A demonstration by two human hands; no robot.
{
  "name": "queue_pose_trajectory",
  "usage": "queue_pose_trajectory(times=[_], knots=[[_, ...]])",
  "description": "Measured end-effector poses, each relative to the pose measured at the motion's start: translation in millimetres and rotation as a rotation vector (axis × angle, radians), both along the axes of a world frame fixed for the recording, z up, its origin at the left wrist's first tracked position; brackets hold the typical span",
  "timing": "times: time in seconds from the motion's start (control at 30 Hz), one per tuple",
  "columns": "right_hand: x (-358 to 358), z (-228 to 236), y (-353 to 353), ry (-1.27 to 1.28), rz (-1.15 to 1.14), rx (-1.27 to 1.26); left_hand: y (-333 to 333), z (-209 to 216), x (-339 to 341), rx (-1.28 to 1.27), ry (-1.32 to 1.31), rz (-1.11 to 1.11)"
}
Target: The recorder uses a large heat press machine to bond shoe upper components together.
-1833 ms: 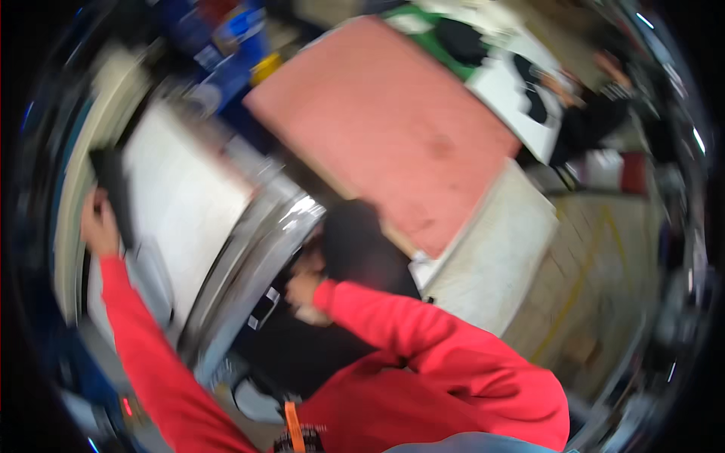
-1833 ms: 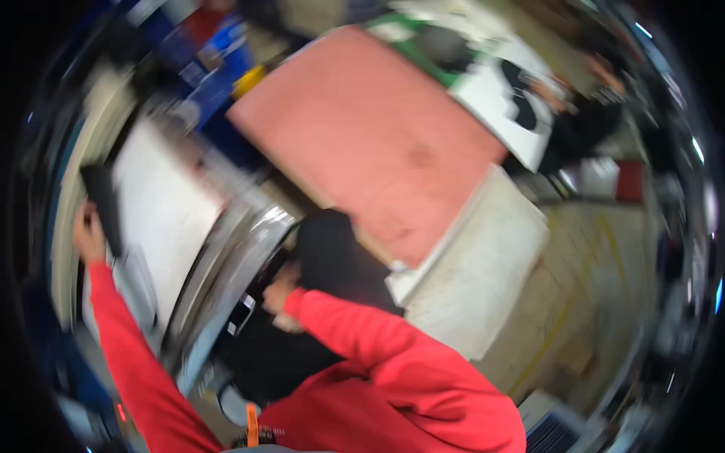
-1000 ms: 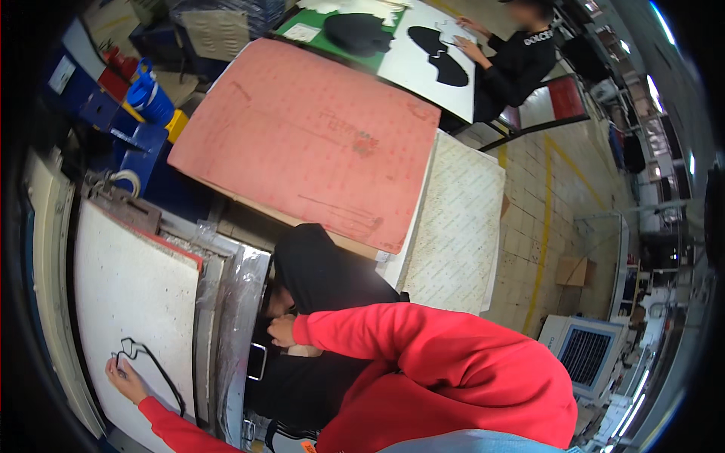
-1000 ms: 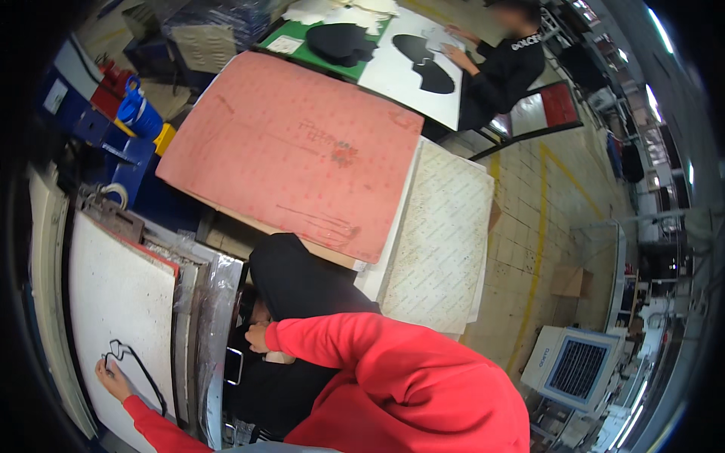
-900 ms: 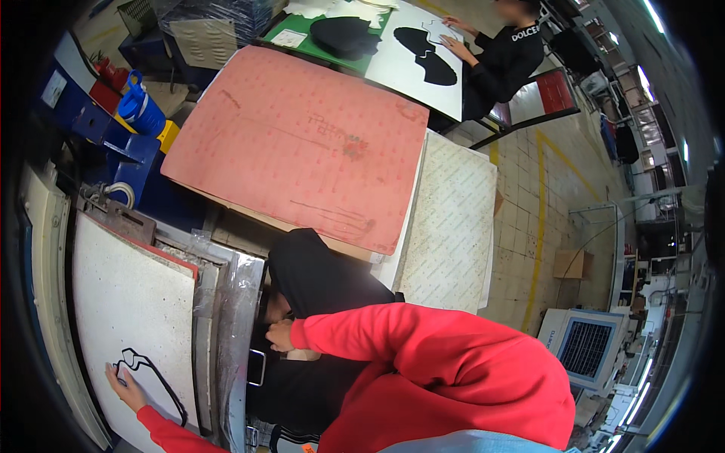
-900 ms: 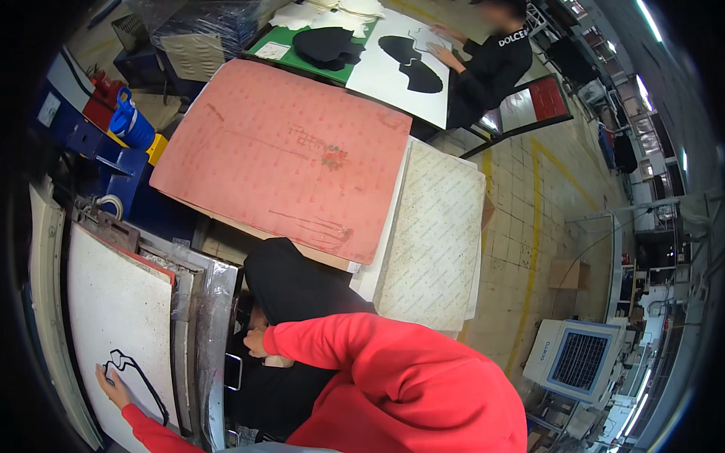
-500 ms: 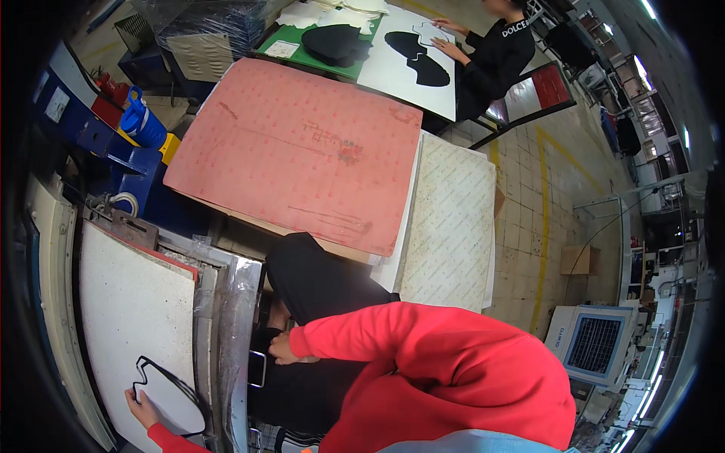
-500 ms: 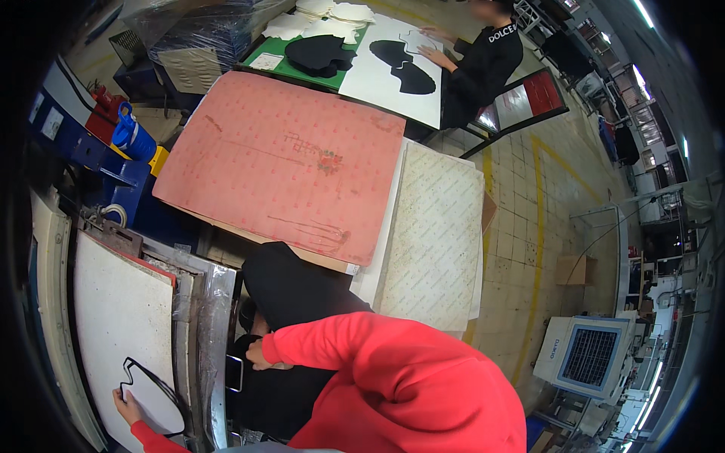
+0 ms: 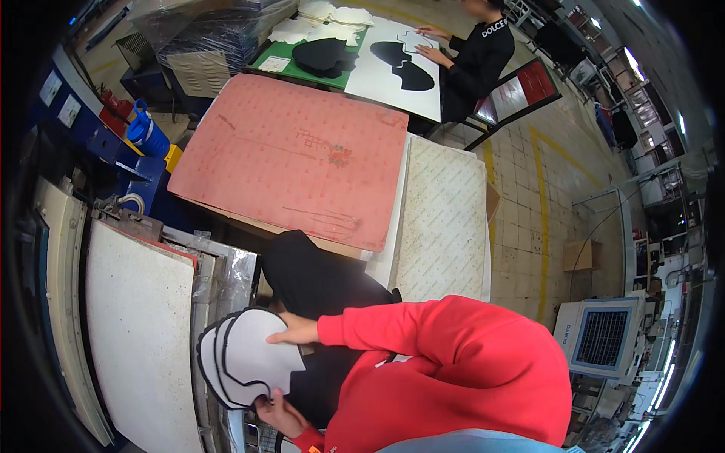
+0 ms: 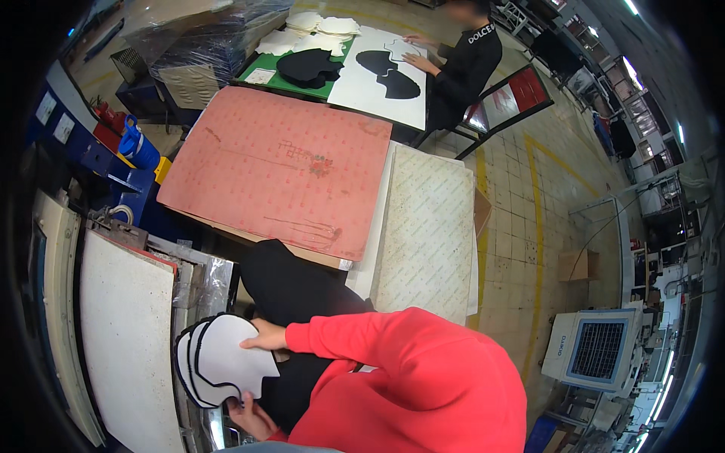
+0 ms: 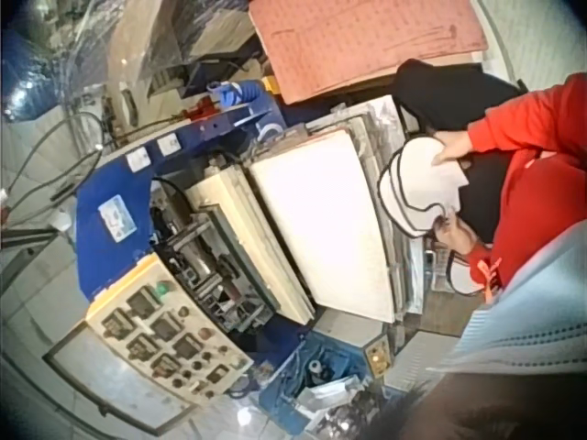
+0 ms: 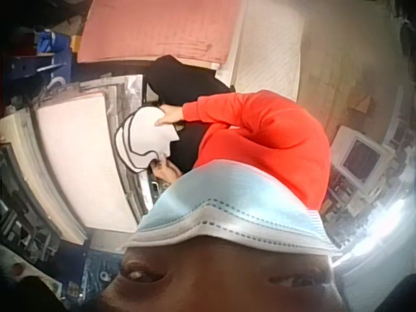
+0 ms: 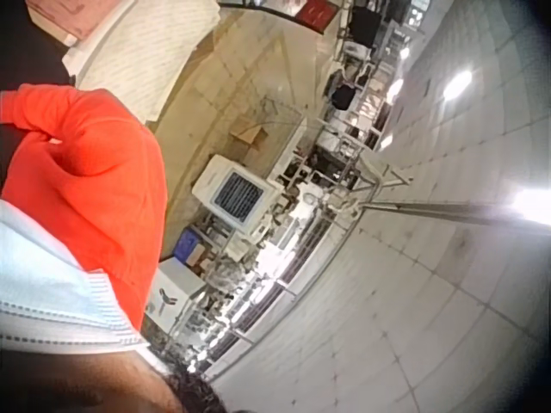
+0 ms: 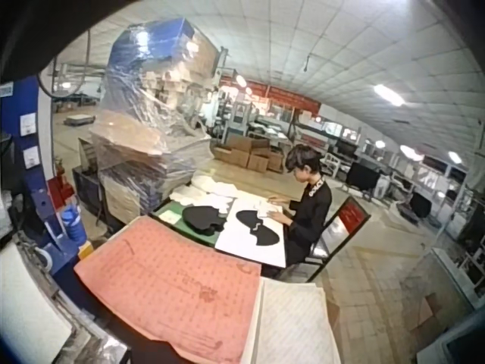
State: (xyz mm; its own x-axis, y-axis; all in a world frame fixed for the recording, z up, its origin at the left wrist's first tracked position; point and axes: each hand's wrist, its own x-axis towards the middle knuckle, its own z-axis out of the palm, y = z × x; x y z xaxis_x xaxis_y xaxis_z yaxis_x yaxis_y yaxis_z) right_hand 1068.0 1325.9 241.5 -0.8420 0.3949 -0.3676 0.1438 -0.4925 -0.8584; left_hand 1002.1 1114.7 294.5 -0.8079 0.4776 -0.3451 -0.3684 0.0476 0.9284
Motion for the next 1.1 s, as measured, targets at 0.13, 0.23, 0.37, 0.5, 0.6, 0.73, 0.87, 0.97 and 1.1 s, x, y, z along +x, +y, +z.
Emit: queue_pose_trajectory(times=[0.13,0.23,0.37,0.5,0.6,0.73,0.87,0.97,1.1], knots=[[-3,16,18,0.084,0.052,0.070,-11,-13,26,-0.216,-0.296,-0.008],[-5,56,32,0.263,0.095,0.320,-9,-4,27,-0.261,-0.400,-0.094],[-6,104,39,0.494,0.073,0.739,37,52,37,0.249,-0.476,-0.189],[12,152,48,0.373,0.182,0.683,34,49,30,0.278,-0.477,-0.456],[21,159,49,0.424,0.168,0.626,35,41,31,0.483,-0.480,-0.644],[27,165,49,0.469,0.249,0.668,34,35,28,0.242,-0.451,-0.921],[28,165,43,0.533,0.293,0.723,38,42,34,0.239,-0.376,-0.885],[26,173,37,0.575,0.349,0.713,36,31,31,0.321,-0.401,-0.822],[26,172,48,0.374,0.485,0.561,29,30,39,0.427,-0.424,-0.603]])
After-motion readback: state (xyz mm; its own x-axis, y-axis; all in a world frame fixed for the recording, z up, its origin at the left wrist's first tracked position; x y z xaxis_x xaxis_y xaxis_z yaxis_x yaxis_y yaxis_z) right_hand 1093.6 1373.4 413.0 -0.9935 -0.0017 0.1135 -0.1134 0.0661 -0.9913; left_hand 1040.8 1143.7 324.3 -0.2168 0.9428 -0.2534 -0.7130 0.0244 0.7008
